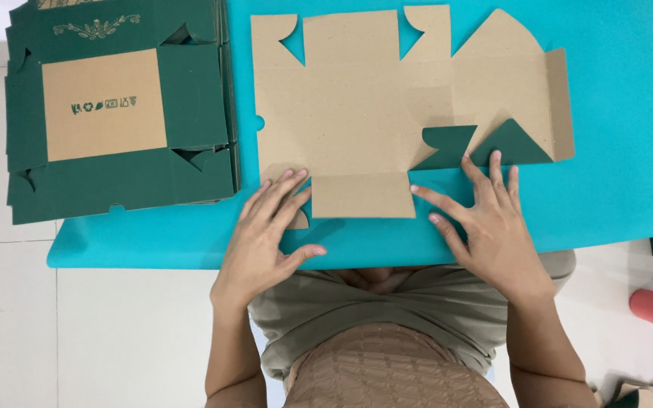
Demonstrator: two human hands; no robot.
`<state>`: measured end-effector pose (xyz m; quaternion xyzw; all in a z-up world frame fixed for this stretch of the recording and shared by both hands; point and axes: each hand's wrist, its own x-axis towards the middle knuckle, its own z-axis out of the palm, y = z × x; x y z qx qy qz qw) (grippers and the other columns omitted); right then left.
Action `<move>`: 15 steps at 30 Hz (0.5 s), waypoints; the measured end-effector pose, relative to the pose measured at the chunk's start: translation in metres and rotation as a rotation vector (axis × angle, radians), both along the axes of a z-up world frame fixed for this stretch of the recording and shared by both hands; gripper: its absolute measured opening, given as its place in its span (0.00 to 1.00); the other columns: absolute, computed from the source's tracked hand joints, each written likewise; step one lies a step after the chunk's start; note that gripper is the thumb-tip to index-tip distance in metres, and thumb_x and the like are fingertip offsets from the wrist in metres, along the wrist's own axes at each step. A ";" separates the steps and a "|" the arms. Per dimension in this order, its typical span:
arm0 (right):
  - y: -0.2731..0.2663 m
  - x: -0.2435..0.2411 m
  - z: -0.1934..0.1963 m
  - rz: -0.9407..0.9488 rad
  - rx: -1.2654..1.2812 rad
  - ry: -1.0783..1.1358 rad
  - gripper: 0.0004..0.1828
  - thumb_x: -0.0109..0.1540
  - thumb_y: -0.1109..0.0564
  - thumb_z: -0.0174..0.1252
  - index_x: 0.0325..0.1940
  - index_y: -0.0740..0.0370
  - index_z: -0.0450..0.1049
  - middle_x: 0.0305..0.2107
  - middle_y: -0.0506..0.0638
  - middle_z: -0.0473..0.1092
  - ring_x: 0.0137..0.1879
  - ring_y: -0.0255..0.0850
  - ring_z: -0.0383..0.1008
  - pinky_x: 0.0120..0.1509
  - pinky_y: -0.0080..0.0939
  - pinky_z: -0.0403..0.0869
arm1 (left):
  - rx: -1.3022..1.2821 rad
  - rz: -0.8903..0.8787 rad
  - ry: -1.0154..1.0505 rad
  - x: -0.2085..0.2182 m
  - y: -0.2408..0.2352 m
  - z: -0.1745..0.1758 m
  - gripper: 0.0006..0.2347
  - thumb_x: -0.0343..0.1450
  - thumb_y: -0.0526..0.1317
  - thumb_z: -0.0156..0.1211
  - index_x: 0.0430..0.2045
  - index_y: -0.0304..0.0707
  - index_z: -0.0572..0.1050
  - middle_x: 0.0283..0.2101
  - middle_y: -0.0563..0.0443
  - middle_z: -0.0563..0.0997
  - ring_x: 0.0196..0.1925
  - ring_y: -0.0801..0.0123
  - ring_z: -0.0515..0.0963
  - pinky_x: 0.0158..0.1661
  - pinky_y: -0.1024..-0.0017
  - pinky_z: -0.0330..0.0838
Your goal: The person assembles a flat-packed cardboard box by folding the flaps and tucking the tabs into slots to form a rectangular container. They then place a decorative lid on top of the assembled box.
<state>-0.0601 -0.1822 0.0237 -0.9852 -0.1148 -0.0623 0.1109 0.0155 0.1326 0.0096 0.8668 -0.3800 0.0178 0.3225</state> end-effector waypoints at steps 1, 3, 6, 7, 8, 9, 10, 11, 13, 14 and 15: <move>0.000 0.000 0.001 0.000 -0.001 -0.001 0.22 0.69 0.43 0.41 0.67 0.34 0.65 0.66 0.72 0.56 0.73 0.79 0.46 0.72 0.78 0.50 | -0.001 0.000 -0.001 0.000 -0.006 0.003 0.31 0.70 0.58 0.54 0.61 0.34 0.65 0.69 0.45 0.62 0.73 0.53 0.60 0.69 0.50 0.53; 0.002 0.001 0.002 -0.012 0.005 -0.022 0.23 0.70 0.43 0.40 0.70 0.36 0.62 0.65 0.73 0.58 0.73 0.79 0.48 0.72 0.77 0.51 | 0.060 0.088 -0.104 -0.002 -0.016 0.008 0.25 0.70 0.61 0.51 0.38 0.33 0.74 0.63 0.38 0.67 0.65 0.50 0.67 0.60 0.50 0.60; 0.008 0.001 0.001 -0.053 0.003 0.002 0.27 0.70 0.39 0.36 0.73 0.38 0.58 0.64 0.72 0.56 0.73 0.81 0.46 0.74 0.76 0.47 | 0.128 0.229 -0.265 -0.007 -0.035 0.002 0.24 0.68 0.64 0.52 0.32 0.41 0.78 0.58 0.37 0.71 0.59 0.48 0.70 0.56 0.53 0.61; 0.010 0.001 -0.003 -0.049 0.003 0.000 0.27 0.70 0.39 0.36 0.73 0.38 0.58 0.64 0.72 0.56 0.73 0.81 0.46 0.74 0.76 0.47 | 0.128 0.233 -0.266 -0.008 -0.038 0.002 0.24 0.68 0.64 0.52 0.32 0.41 0.78 0.58 0.37 0.71 0.59 0.48 0.70 0.56 0.53 0.61; 0.011 0.001 -0.006 -0.075 -0.004 -0.025 0.27 0.70 0.41 0.38 0.74 0.43 0.58 0.64 0.71 0.56 0.72 0.80 0.47 0.73 0.75 0.48 | 0.144 0.268 -0.288 -0.008 -0.042 0.001 0.24 0.68 0.65 0.52 0.34 0.44 0.79 0.56 0.37 0.71 0.58 0.48 0.70 0.55 0.52 0.61; 0.012 0.001 -0.010 -0.101 -0.011 -0.049 0.28 0.70 0.43 0.40 0.74 0.48 0.57 0.65 0.70 0.56 0.72 0.79 0.48 0.73 0.75 0.49 | 0.160 0.304 -0.309 -0.008 -0.045 0.000 0.24 0.68 0.65 0.51 0.37 0.47 0.80 0.55 0.37 0.71 0.57 0.49 0.70 0.54 0.51 0.62; 0.013 0.001 -0.011 -0.098 -0.011 -0.050 0.28 0.70 0.43 0.40 0.74 0.48 0.57 0.65 0.70 0.56 0.72 0.79 0.48 0.73 0.75 0.49 | 0.160 0.306 -0.310 -0.008 -0.048 0.001 0.24 0.68 0.65 0.51 0.37 0.47 0.80 0.55 0.37 0.71 0.57 0.49 0.70 0.54 0.51 0.62; 0.014 0.000 -0.012 -0.108 0.013 -0.053 0.25 0.70 0.45 0.41 0.69 0.53 0.60 0.64 0.71 0.56 0.73 0.78 0.47 0.73 0.75 0.49 | 0.212 0.335 -0.346 -0.007 -0.051 0.001 0.25 0.68 0.67 0.48 0.43 0.51 0.78 0.52 0.39 0.71 0.54 0.51 0.70 0.52 0.52 0.63; 0.016 0.000 -0.014 -0.113 0.039 -0.054 0.22 0.70 0.46 0.42 0.64 0.58 0.63 0.64 0.72 0.57 0.73 0.78 0.45 0.73 0.75 0.49 | 0.267 0.368 -0.380 -0.006 -0.054 0.002 0.27 0.68 0.69 0.45 0.49 0.55 0.76 0.50 0.40 0.72 0.52 0.52 0.71 0.51 0.53 0.63; 0.017 0.000 -0.015 -0.123 0.037 -0.047 0.21 0.70 0.45 0.42 0.63 0.54 0.65 0.64 0.75 0.56 0.73 0.79 0.44 0.73 0.76 0.49 | 0.318 0.385 -0.387 -0.006 -0.055 0.002 0.28 0.69 0.69 0.42 0.55 0.59 0.72 0.48 0.42 0.72 0.50 0.54 0.71 0.49 0.54 0.64; 0.018 0.001 -0.017 -0.134 0.035 -0.041 0.19 0.70 0.44 0.41 0.62 0.50 0.66 0.64 0.78 0.55 0.73 0.80 0.42 0.73 0.77 0.48 | 0.368 0.402 -0.395 -0.005 -0.056 0.003 0.29 0.70 0.70 0.39 0.60 0.62 0.69 0.46 0.45 0.72 0.47 0.56 0.71 0.47 0.56 0.65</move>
